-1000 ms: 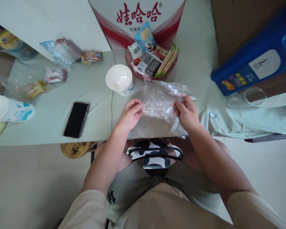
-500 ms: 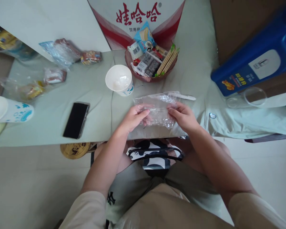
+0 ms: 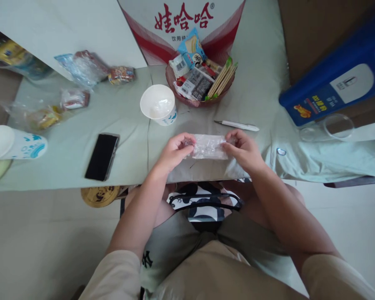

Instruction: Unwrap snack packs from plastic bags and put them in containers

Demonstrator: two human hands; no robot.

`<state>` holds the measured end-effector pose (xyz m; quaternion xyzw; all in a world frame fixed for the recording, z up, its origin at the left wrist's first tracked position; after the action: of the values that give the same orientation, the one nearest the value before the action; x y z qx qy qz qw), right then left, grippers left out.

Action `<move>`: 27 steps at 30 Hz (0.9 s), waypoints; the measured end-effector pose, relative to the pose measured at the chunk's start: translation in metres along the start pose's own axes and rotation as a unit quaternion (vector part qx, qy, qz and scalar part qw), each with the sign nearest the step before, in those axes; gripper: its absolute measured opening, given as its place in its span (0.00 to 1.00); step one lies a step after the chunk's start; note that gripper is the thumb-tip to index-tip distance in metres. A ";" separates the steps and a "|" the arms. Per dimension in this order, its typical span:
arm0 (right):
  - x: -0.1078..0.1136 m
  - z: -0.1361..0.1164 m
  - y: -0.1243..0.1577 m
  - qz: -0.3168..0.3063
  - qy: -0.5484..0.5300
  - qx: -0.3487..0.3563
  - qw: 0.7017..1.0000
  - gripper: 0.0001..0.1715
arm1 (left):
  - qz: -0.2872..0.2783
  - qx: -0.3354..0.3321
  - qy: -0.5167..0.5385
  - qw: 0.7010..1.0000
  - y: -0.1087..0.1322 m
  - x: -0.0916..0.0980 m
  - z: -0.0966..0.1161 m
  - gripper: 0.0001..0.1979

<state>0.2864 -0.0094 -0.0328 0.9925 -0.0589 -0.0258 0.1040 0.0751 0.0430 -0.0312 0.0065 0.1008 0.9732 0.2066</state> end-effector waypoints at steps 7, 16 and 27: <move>0.018 -0.013 0.001 0.129 0.032 0.068 0.989 0.14 | 0.216 -0.165 -0.109 0.956 0.011 0.031 0.019 0.10; -0.040 -0.024 0.023 -0.072 0.089 0.141 0.983 0.13 | -0.027 -0.125 -0.148 0.981 0.014 -0.041 -0.004 0.40; -0.019 -0.015 0.015 0.070 0.104 0.134 0.983 0.24 | -0.055 -0.048 -0.069 0.995 0.013 -0.042 -0.009 0.29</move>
<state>0.2671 -0.0191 -0.0140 0.9882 -0.1202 0.0926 -0.0228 0.1084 0.0128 -0.0367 0.0580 0.0396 0.9614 0.2661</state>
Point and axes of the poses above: each hand's wrist, its own y-axis away from the middle knuckle, its own x-axis out of the back of the hand, z = x × y, the point moved 9 cm from there along -y, towards the middle knuckle, and after that the axes turned 4 degrees about -y, right-handed, at the moved point
